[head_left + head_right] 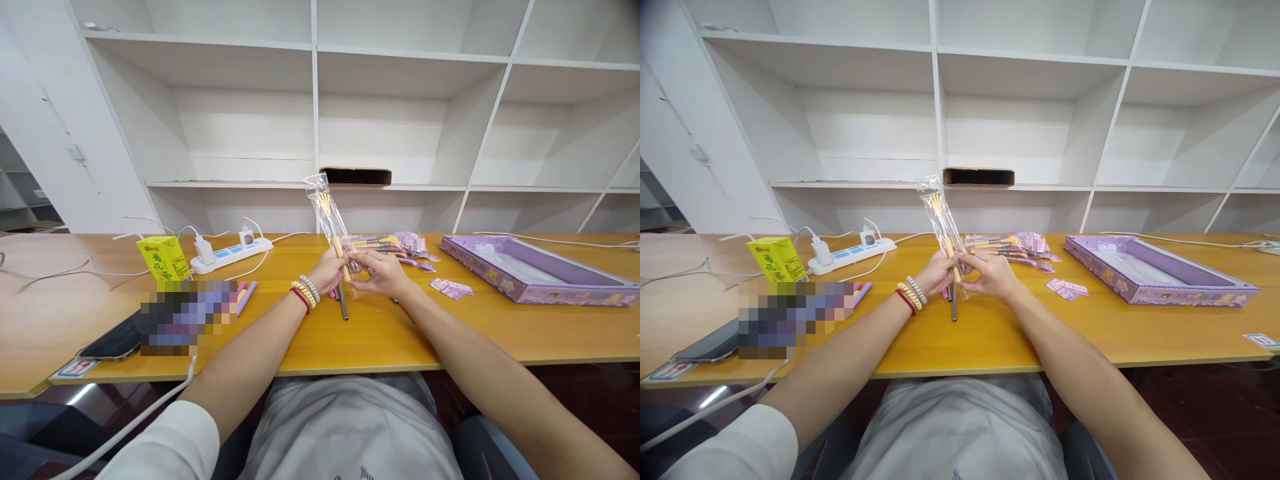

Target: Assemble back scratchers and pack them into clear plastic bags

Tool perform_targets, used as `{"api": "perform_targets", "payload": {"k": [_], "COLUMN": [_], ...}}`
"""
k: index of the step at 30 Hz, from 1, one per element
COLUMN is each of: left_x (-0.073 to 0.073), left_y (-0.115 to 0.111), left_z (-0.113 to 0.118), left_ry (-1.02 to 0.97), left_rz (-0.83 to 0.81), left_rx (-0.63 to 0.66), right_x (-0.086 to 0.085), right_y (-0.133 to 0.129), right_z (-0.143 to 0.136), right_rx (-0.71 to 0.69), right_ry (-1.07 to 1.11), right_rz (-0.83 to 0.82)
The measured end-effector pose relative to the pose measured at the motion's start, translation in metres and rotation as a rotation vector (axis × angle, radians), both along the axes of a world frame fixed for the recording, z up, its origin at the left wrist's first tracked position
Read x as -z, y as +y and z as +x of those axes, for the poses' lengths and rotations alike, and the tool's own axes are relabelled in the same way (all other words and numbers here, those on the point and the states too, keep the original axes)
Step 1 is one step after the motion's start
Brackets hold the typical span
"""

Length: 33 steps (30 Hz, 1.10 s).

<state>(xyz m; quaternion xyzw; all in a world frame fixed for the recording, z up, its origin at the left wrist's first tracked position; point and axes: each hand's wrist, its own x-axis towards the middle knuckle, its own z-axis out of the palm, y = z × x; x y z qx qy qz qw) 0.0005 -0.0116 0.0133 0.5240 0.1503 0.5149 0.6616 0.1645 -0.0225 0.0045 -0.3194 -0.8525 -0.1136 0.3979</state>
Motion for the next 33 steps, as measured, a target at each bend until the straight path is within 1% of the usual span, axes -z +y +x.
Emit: {"api": "perform_targets", "payload": {"k": [5, 7, 11, 13, 16, 24, 27, 29, 31, 33], "left_x": [0.001, 0.000, 0.000, 0.001, 0.004, 0.012, 0.010, 0.007, 0.003, 0.000], "left_y": [-0.001, -0.002, -0.002, -0.002, -0.001, 0.005, 0.009, 0.012, 0.015, 0.017], "left_z": [0.001, 0.002, 0.001, 0.000, -0.002, -0.002, -0.004, -0.007, -0.010, -0.013], "left_ry": [-0.006, -0.009, 0.027, 0.083, 0.134, 0.165, 0.180, 0.136, 0.097, 0.083], "left_rz": [-0.012, -0.018, -0.034, -0.057, -0.088, -0.145, -0.179, -0.185, -0.205, -0.244], "left_rx": [-0.027, -0.042, -0.055, -0.042, -0.033, -0.015, -0.063, -0.121, -0.170, -0.199], "right_x": [0.005, 0.007, 0.010, 0.011, 0.010, 0.008, 0.004, -0.001, -0.005, -0.007], "right_y": [0.003, 0.004, 0.007, 0.008, 0.007, 0.000, -0.001, -0.002, -0.003, -0.002], "right_z": [0.000, -0.001, -0.001, -0.001, -0.001, -0.010, -0.008, -0.005, -0.002, -0.001], "right_rx": [0.036, 0.033, -0.035, -0.073, -0.097, -0.087, -0.109, -0.176, -0.235, -0.215], "right_ry": [-0.031, -0.036, -0.026, -0.039, -0.064, -0.115, -0.078, -0.078, -0.127, -0.193], "right_rz": [0.050, 0.104, 0.254, 0.265, 0.221, 0.051, -0.009, -0.051, -0.071, -0.057]}}
